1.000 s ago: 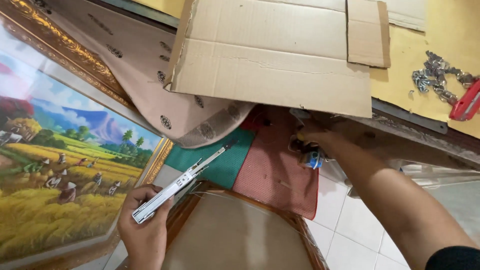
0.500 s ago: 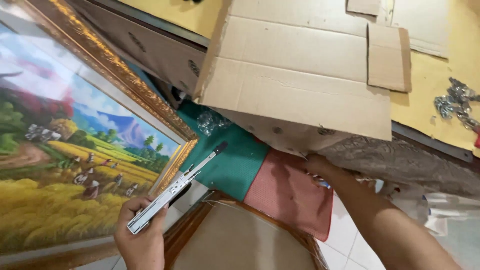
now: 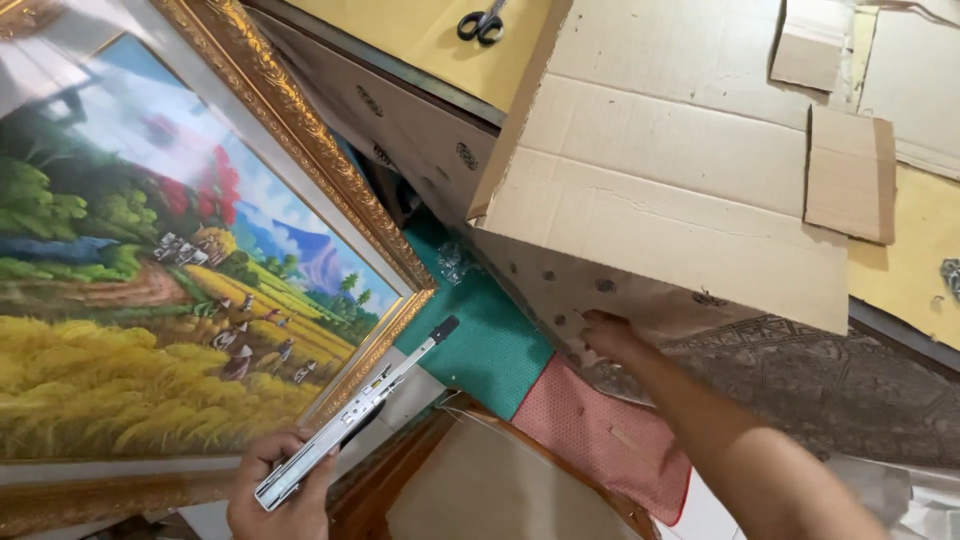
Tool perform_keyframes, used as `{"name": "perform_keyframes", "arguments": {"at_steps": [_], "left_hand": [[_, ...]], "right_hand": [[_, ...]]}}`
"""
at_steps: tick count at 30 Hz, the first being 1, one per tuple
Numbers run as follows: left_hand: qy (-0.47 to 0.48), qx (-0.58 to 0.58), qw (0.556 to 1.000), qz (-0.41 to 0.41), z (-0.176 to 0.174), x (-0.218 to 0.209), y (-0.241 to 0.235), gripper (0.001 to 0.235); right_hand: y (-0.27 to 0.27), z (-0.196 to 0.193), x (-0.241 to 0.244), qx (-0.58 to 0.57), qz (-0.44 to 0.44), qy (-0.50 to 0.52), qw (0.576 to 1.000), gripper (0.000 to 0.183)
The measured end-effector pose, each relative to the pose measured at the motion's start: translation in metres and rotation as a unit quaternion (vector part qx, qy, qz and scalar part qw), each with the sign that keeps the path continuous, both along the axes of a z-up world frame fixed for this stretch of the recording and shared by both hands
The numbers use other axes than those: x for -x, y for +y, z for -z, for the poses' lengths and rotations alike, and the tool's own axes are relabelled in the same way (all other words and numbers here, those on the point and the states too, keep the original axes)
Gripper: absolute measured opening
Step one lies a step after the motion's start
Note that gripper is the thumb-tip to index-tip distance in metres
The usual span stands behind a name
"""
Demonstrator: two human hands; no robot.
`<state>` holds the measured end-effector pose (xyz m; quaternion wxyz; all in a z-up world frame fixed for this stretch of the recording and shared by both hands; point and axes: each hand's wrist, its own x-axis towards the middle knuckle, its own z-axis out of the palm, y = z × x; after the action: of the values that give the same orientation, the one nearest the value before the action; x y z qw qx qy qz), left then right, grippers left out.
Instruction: The person assembles a picture frame by attaching a metal bracket to the back using a staple gun and a screwdriver. They load staples into the staple gun, position the bracket, and secure it with screws.
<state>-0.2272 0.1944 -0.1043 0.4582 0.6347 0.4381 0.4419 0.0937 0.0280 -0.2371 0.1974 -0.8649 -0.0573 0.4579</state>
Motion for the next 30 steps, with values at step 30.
{"name": "perform_keyframes", "arguments": {"at_steps": [30], "left_hand": [[0.024,-0.06,0.983,0.17,0.014,-0.067,0.15,0.023]], "right_hand": [[0.119,0.224,-0.055,-0.157,0.122,0.171,0.965,0.058]]}}
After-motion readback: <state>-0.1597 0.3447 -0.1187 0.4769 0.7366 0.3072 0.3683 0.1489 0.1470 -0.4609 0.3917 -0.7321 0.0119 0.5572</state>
